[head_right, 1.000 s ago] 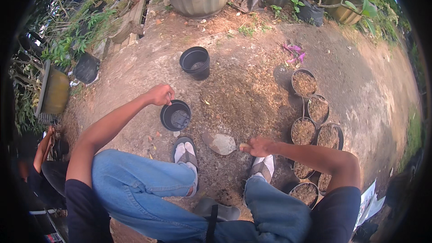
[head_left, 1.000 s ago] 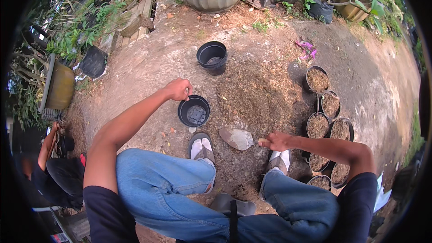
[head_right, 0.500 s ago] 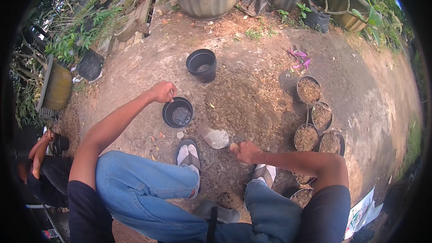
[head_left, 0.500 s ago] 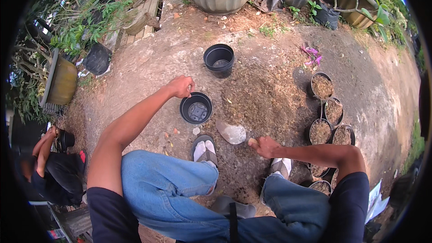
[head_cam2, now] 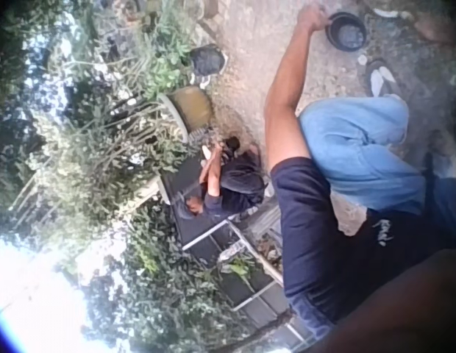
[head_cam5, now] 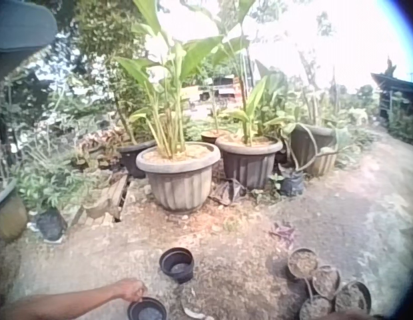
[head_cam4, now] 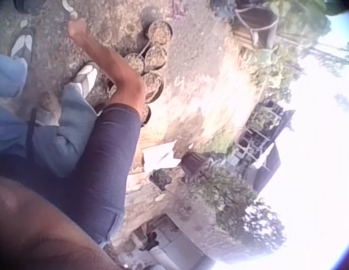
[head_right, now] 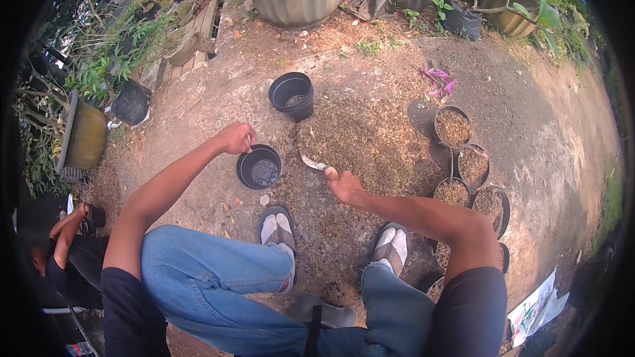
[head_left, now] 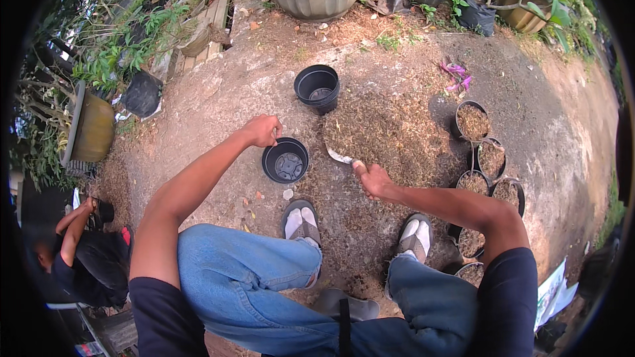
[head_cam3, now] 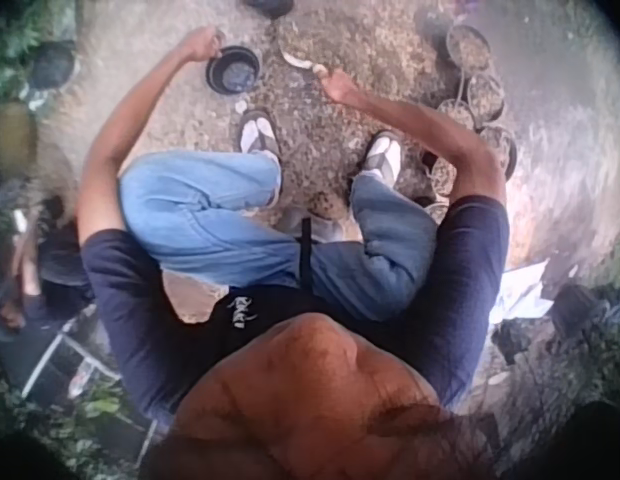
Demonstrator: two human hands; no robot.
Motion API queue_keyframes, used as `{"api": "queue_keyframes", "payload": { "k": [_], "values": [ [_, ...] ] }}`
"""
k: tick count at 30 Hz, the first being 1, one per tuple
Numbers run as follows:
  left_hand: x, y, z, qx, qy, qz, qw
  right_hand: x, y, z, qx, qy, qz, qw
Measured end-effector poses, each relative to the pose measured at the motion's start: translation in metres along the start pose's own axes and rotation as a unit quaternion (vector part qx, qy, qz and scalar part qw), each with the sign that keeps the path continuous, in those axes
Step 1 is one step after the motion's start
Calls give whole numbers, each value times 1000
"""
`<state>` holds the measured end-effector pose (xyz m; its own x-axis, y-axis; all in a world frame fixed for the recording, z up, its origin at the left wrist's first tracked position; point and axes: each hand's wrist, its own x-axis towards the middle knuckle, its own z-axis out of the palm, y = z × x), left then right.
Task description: The person scoops soil from a pile on the ground using a small trowel and fills several black plastic pots. The person places the filled pots in a row and continues the process for multiple containers.
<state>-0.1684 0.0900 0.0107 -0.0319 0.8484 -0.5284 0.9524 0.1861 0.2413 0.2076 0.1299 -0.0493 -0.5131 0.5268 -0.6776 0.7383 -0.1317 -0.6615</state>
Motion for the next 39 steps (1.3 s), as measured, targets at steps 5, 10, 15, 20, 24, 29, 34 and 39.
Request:
{"api": "queue_keyframes", "payload": {
  "k": [5, 10, 15, 20, 24, 29, 34, 39],
  "values": [
    [2, 10, -21, 50, 29, -8, 998, -19, 30, 0, 26, 87, -42, 995],
    [-11, -15, -38, 116, 68, -51, 990, -44, 2, 3, -181, -165, -57, 968],
    [-11, -9, -43, 117, 104, -48, 987, -43, 2, 13, 52, -372, 39, 926],
    [-12, -6, -42, 122, 82, -63, 987, -35, 4, 15, 71, -385, 64, 918],
    [-12, 3, -42, 113, 85, -44, 989, -21, 9, 0, 75, -400, 65, 911],
    [-9, 1, -44, 124, 82, -55, 987, -37, 34, -8, 49, -268, 14, 962],
    [-5, -2, -43, 120, 93, -49, 987, -45, 35, 5, 41, -255, -8, 966],
    [-6, 1, -44, 107, 67, -60, 990, -32, 19, 25, 77, -306, -20, 949]
  ]
}}
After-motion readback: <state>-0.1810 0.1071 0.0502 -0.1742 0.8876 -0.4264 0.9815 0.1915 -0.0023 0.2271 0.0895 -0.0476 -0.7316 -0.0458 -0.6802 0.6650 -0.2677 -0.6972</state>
